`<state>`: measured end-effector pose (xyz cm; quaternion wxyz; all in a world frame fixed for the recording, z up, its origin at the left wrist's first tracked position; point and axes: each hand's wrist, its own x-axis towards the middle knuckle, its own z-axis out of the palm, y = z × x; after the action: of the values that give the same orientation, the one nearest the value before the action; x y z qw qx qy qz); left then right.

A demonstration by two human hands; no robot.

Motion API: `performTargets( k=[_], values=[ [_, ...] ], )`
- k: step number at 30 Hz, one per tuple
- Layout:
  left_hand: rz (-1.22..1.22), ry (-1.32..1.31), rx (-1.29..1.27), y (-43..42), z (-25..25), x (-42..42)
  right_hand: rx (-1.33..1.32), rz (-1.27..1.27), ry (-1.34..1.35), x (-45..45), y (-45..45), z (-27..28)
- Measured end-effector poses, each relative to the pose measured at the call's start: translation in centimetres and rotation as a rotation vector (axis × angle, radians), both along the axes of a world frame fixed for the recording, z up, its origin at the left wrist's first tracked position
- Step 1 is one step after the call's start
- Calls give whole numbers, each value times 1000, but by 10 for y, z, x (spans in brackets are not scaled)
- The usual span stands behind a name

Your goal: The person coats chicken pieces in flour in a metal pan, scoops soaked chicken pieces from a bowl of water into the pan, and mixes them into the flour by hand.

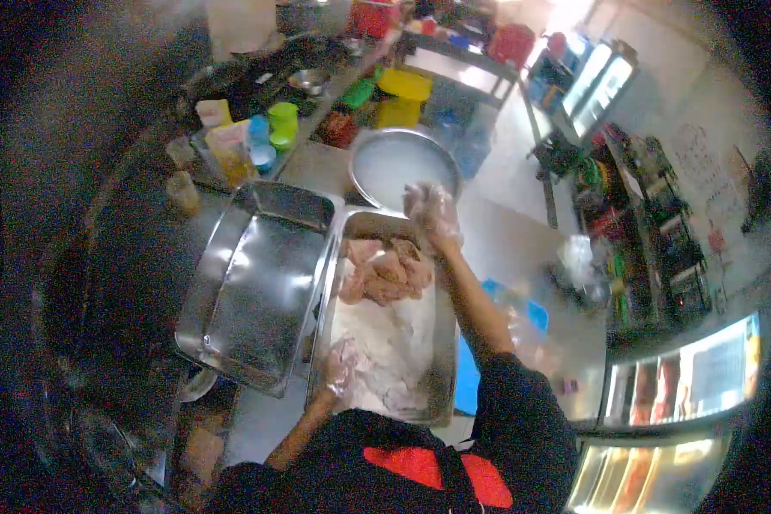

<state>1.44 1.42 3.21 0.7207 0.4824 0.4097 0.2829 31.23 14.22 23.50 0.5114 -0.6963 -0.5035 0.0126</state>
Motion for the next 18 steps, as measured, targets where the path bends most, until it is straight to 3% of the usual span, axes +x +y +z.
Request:
performTargets(
  k=[2,4,6,8,10,11,12,14,15,16,18],
  values=[
    [70,62,112,-5,9,-3,-102,-37,168,34,49,-21],
    [126,148,229,-14,15,-4,-284,-104,163,63,82,-53],
    [170,250,326,-26,19,-9,-393,-233,-612,132,124,-143],
    [125,377,440,-27,25,-19,-529,-297,-279,118,114,-132],
    [-17,522,579,-22,33,-29,-158,-72,796,115,97,-143],
    [-53,540,465,-24,17,-28,70,47,1312,117,89,-151],
    [-57,344,324,-24,1,-27,72,-2,901,121,76,-159],
    [-67,-50,31,-15,1,-21,-21,-128,298,83,22,-113],
    [-53,-117,6,-12,-3,-17,-76,-139,118,57,-9,-92],
    [-40,-184,-20,-10,-7,-14,-186,-92,84,32,-38,-84],
    [20,-75,182,-12,-22,0,-467,126,350,13,-86,-159]
  ],
)
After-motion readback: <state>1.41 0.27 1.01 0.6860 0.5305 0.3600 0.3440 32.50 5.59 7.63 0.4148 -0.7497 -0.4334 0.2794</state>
